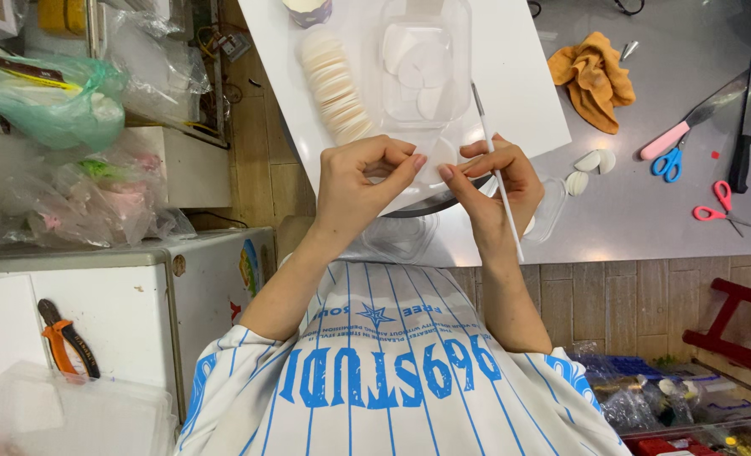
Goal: The person repeatedly picks up small white clay discs and uses a thin metal tool to smooth and shape their edges. The person places the finished discs into a clear plastic container on the table.
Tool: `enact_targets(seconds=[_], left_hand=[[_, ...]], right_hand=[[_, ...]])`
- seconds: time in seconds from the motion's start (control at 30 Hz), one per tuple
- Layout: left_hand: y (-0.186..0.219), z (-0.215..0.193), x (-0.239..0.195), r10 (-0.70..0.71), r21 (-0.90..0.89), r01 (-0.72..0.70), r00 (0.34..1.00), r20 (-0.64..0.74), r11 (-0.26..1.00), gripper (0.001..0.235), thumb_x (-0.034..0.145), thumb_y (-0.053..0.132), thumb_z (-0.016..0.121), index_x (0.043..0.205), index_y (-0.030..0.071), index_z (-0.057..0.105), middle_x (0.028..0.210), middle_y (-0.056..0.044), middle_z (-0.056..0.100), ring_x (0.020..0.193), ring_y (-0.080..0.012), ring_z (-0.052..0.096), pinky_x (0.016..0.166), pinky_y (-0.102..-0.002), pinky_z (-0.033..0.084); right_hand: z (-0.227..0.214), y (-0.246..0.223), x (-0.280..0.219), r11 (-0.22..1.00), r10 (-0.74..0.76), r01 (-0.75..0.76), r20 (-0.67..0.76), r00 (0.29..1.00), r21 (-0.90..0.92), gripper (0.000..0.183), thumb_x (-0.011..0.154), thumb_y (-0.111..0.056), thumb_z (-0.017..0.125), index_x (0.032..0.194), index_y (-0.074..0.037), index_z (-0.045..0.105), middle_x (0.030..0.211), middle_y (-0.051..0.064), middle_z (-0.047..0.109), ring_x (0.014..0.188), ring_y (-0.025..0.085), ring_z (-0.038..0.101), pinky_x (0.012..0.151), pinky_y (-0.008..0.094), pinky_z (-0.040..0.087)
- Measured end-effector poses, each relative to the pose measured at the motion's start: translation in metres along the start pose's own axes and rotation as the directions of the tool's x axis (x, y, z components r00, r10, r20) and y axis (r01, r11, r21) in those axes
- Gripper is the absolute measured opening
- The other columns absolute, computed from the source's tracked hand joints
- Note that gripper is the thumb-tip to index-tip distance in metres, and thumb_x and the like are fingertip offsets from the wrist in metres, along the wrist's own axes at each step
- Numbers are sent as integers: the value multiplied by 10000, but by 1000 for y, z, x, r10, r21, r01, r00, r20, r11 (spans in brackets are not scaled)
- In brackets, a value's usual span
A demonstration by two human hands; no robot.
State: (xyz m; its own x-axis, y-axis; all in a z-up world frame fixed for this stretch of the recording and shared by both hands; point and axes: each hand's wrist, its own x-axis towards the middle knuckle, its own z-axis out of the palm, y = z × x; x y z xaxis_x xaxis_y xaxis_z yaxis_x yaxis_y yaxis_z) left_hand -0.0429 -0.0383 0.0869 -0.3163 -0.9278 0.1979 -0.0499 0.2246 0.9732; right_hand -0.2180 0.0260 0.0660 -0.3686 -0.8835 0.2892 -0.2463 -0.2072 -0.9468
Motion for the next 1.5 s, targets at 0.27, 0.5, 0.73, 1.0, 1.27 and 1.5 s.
enact_targets(seconds=[0.27, 0.5, 0.73, 1.0, 1.27, 1.5], left_hand=[[1, -1, 0, 24, 13, -24, 1000, 13, 1000, 108, 923, 53, 775, 879, -38, 737, 880, -73, 773, 770, -96, 747, 738, -237, 629], [8, -1, 1, 49, 40, -50, 999, 17, 998, 85, 920, 49, 774, 887, -24, 746, 892, -68, 772, 783, -111, 754, 748, -239, 627], [1, -2, -2, 7, -85, 0, 997, 82, 996, 106, 927, 80, 790, 997, 7, 759, 995, -66, 772, 902, -126, 763, 836, -247, 616], [-21, -5, -1, -77, -352, 133, 983, 169, 927, 335, 905, 26, 824, 1118, 31, 565, 966, -88, 754, 923, -114, 731, 844, -249, 582], [-18, -6, -1, -48, -359, 91, 991, 127, 929, 473, 894, 9, 821, 1097, 104, 405, 915, -75, 747, 820, -86, 693, 747, -212, 516], [-11, -3, -5, -25, -236, 55, 991, 129, 970, 375, 936, 63, 799, 1155, 51, 495, 950, -98, 779, 902, -120, 751, 833, -242, 592]], right_hand=[[0, 3, 2, 1000, -7, 8, -18, 1000, 2, 259, 872, -45, 846, 884, -118, 598, 789, 22, 713, 1060, 179, 671, 1304, 540, 279], [2, 3, 1, 999, -32, 32, -21, 999, -15, 261, 878, -42, 849, 892, -113, 598, 802, 21, 714, 1040, 172, 660, 1308, 550, 284], [6, 7, -3, 996, -75, 77, -49, 996, 47, 263, 884, -28, 846, 900, -115, 598, 872, 18, 717, 1057, 166, 654, 1312, 537, 311], [3, 16, -8, 980, -126, 123, 10, 992, 159, 270, 870, 12, 833, 911, -104, 592, 904, 40, 710, 1035, 139, 591, 1262, 463, 312], [0, 22, -6, 946, -49, 13, 103, 994, 324, 235, 846, -6, 823, 990, -75, 650, 917, 8, 668, 912, 128, 626, 1204, 369, 411], [0, 15, -8, 984, -32, 16, 89, 996, 176, 121, 932, 60, 805, 972, -18, 723, 859, 39, 652, 844, 101, 564, 1012, 272, 471]])
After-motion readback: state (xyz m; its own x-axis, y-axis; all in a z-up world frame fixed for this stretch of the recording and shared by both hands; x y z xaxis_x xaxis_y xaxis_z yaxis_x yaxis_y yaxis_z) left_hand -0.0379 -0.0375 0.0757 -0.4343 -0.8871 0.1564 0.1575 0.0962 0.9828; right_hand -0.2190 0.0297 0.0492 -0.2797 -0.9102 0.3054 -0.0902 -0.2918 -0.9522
